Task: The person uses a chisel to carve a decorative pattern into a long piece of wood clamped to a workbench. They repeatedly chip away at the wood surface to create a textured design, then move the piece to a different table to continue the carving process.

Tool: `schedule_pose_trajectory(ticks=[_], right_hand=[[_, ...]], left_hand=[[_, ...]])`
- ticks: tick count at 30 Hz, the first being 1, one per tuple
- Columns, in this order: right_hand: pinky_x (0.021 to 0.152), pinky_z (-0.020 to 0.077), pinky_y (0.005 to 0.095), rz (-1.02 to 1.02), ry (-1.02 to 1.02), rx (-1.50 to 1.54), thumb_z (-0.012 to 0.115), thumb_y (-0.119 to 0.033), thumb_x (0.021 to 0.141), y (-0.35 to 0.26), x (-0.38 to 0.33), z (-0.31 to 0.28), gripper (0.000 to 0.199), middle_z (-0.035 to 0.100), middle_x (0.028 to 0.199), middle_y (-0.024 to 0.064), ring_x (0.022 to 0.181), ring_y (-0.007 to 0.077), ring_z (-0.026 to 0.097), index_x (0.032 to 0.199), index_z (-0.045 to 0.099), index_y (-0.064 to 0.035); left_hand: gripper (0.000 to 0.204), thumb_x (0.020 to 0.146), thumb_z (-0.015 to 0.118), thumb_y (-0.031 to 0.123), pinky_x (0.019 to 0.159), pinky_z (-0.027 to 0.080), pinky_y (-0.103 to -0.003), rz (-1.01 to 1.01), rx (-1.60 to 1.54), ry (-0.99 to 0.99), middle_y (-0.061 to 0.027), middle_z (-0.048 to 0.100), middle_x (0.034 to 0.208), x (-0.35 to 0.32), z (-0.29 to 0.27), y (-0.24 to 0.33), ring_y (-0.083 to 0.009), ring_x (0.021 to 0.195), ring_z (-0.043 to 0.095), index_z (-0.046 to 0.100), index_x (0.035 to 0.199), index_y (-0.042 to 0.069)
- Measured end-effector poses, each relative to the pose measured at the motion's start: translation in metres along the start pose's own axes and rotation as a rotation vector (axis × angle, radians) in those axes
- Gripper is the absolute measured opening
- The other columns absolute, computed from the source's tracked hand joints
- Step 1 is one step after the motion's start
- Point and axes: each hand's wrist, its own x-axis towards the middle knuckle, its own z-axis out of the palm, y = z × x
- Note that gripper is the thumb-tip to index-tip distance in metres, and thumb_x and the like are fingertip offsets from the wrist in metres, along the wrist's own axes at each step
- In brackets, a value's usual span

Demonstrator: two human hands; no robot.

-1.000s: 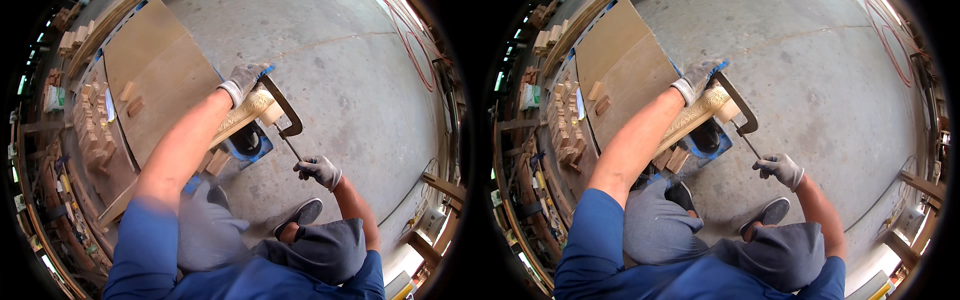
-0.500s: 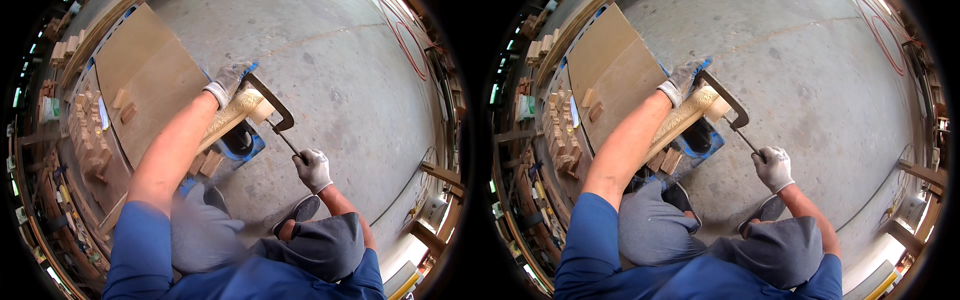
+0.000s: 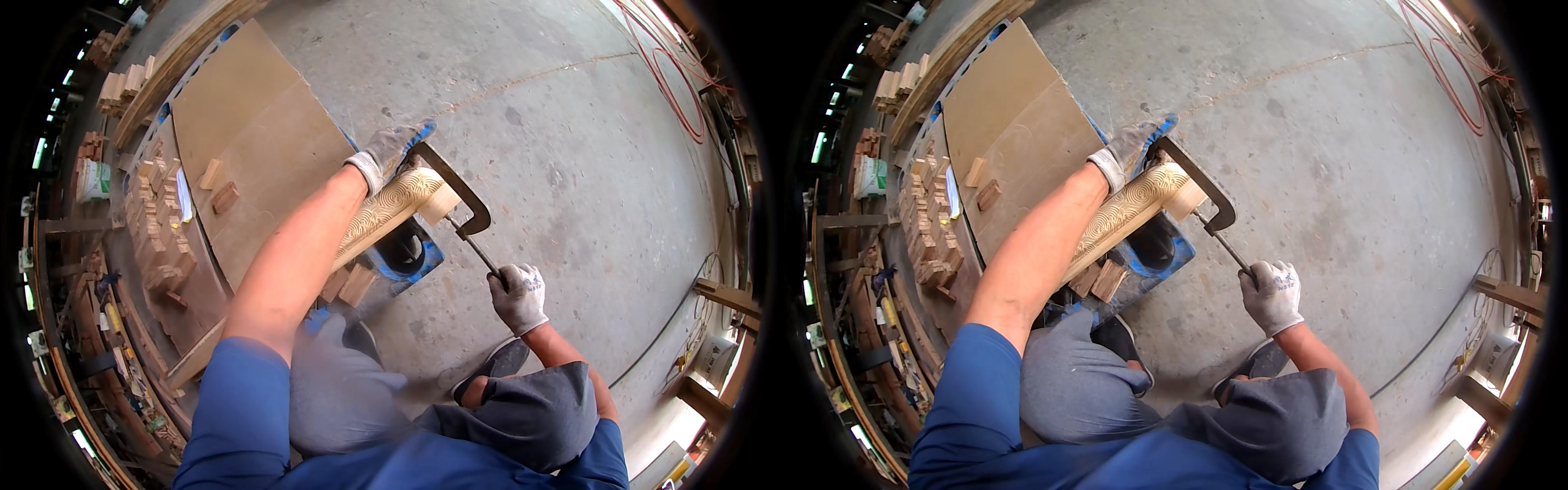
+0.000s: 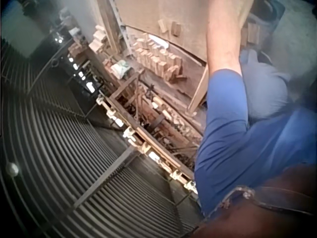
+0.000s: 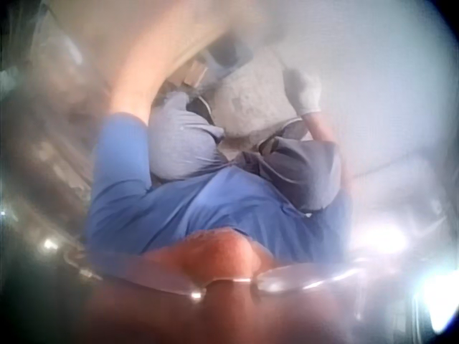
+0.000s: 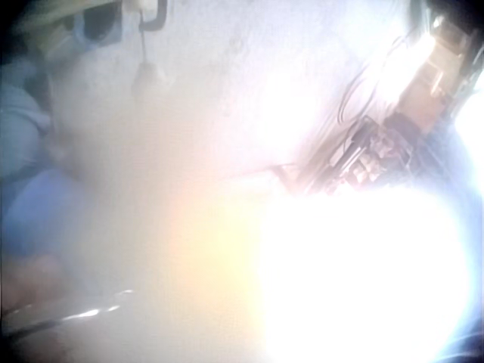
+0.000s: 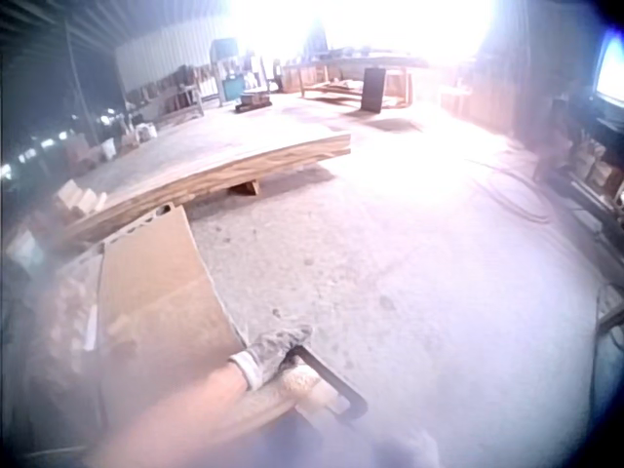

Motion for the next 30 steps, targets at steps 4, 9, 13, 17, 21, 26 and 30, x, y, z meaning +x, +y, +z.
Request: schedule_pose_trajectory(ticks=[4,9,13,17,21,26,30], right_hand=[[0.066,0.0441,0.0465,-0.019,0.023,-0.033,0.078,-0.017,0.08,0.002,-0.002,0.001,0.019,0.061,0.064,0.008,0.065,0.0326,0.059,0.076,0.061,-0.0114],[0.067,0.0447,0.0458,-0.036,0.043,-0.068,0.078,-0.017,0.08,-0.004,0.0,-0.003,0.018,0.062,0.065,0.0075,0.066,0.0318,0.06,0.076,0.061,-0.0114],[0.067,0.0456,0.0459,-0.014,0.03,-0.014,0.078,-0.016,0.08,-0.002,0.0,-0.005,0.017,0.063,0.067,0.0081,0.066,0.0322,0.061,0.077,0.062,-0.011],[0.066,0.0462,0.0465,0.012,0.018,0.058,0.078,-0.015,0.08,-0.004,0.003,-0.01,0.016,0.064,0.067,0.0086,0.067,0.0328,0.061,0.077,0.063,-0.0102],[0.066,0.0468,0.0467,0.023,0.021,0.073,0.077,-0.016,0.081,-0.004,0.003,-0.012,0.016,0.064,0.066,0.0088,0.067,0.0329,0.062,0.076,0.063,-0.0098],[0.067,0.048,0.0463,0.008,-0.002,0.036,0.076,-0.017,0.082,-0.007,0.005,-0.015,0.016,0.064,0.065,0.0097,0.067,0.0335,0.063,0.075,0.064,-0.0089],[0.071,0.0538,0.0447,0.308,-0.277,0.205,0.073,-0.024,0.083,-0.01,0.017,-0.027,0.02,0.07,0.072,0.014,0.072,0.0338,0.069,0.082,0.07,-0.0041]], left_hand=[[0.043,0.085,0.081,0.055,0.048,0.043,-0.028,-0.048,0.153,0.028,-0.0001,0.057,0.068,-0.004,0.012,0.012,-0.0115,0.057,0.056,0.064,0.082,0.016],[0.054,0.083,0.077,0.067,0.045,0.041,-0.029,-0.07,0.343,0.116,0.0003,0.054,0.063,0.015,0.01,0.01,-0.0117,0.052,0.053,0.059,0.078,0.016],[0.054,0.083,0.077,0.067,0.046,0.041,-0.029,-0.01,0.351,0.089,0.0002,0.055,0.063,0.017,0.008,0.001,-0.0115,0.052,0.053,0.057,0.078,0.017],[0.05,0.095,0.068,0.06,0.047,0.042,-0.03,0.072,0.22,0.134,-0.0001,0.056,0.063,0.022,0.004,-0.016,-0.0107,0.052,0.051,0.063,0.084,0.011],[0.06,0.096,0.062,0.065,0.059,0.051,-0.033,0.105,0.515,0.205,-0.0051,0.064,0.067,0.024,0.008,-0.019,-0.0169,0.058,0.061,0.067,0.089,0.005],[0.065,0.099,0.055,0.067,0.066,0.052,-0.037,0.239,1.012,0.337,-0.0093,0.064,0.068,0.029,0.008,-0.018,-0.0189,0.063,0.063,0.068,0.092,0.003],[0.066,0.1,0.053,0.066,0.065,0.051,-0.037,0.309,1.089,0.401,-0.0102,0.063,0.066,0.036,0.008,-0.025,-0.0205,0.062,0.062,0.069,0.095,0.003]])
